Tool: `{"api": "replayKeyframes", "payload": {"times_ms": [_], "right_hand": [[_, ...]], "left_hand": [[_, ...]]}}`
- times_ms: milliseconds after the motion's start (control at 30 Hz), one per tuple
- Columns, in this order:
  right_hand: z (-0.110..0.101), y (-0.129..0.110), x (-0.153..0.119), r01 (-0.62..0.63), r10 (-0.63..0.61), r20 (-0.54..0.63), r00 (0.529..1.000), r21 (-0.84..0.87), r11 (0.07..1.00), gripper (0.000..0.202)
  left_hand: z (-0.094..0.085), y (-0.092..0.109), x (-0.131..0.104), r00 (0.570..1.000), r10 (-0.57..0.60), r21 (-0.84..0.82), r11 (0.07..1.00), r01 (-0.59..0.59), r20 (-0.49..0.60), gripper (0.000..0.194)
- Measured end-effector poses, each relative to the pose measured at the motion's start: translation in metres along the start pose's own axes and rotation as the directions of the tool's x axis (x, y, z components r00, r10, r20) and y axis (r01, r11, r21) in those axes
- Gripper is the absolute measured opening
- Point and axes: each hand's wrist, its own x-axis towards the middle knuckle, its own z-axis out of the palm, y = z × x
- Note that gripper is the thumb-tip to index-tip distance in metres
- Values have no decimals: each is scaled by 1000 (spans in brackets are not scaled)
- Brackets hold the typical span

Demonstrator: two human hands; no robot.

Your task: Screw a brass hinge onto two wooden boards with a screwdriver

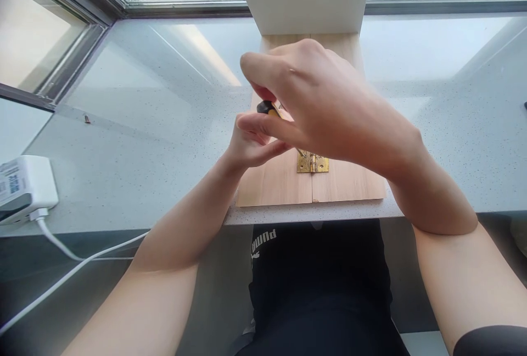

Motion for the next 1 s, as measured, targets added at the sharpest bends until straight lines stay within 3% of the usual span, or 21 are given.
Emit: {"api": "replayKeyframes", "payload": {"times_ms": [100, 200, 367, 467, 533, 633, 767, 900, 1000], "right_hand": [[-8, 3, -3, 106, -108, 27, 994, 62, 992, 22], [-13, 4, -3, 141, -145, 60, 988, 62, 988, 24], [-4, 3, 2, 69, -69, 10, 998, 43, 997, 15], [5, 2, 5, -7, 8, -18, 1000, 34, 999, 32], [7, 2, 4, -27, 27, -2, 1000, 29, 999, 29], [1, 3, 0, 53, -54, 15, 998, 75, 996, 19], [-8, 5, -3, 170, -175, 39, 984, 115, 979, 19], [-5, 4, 0, 101, -102, 8, 995, 70, 992, 15], [4, 1, 5, 11, -10, -16, 1000, 65, 998, 30]], "left_hand": [[-1, 3, 0, 999, -37, -15, 999, 37, -1, 36], [2, 6, -1, 998, -58, -48, 997, 56, -32, 40], [6, 7, 0, 998, -62, -60, 996, 61, -11, 36], [4, 4, 1, 1000, 3, -57, 998, -4, -15, 32], [1, 1, 0, 999, 3, -36, 999, -4, -34, 36], [-1, 0, -2, 998, -44, -11, 999, 43, -36, 39], [2, 3, 0, 1000, -28, -48, 998, 28, 4, 36], [5, 5, 2, 999, -31, -66, 997, 31, 8, 33], [2, 2, 1, 1000, -1, -59, 998, 2, 20, 34]]}}
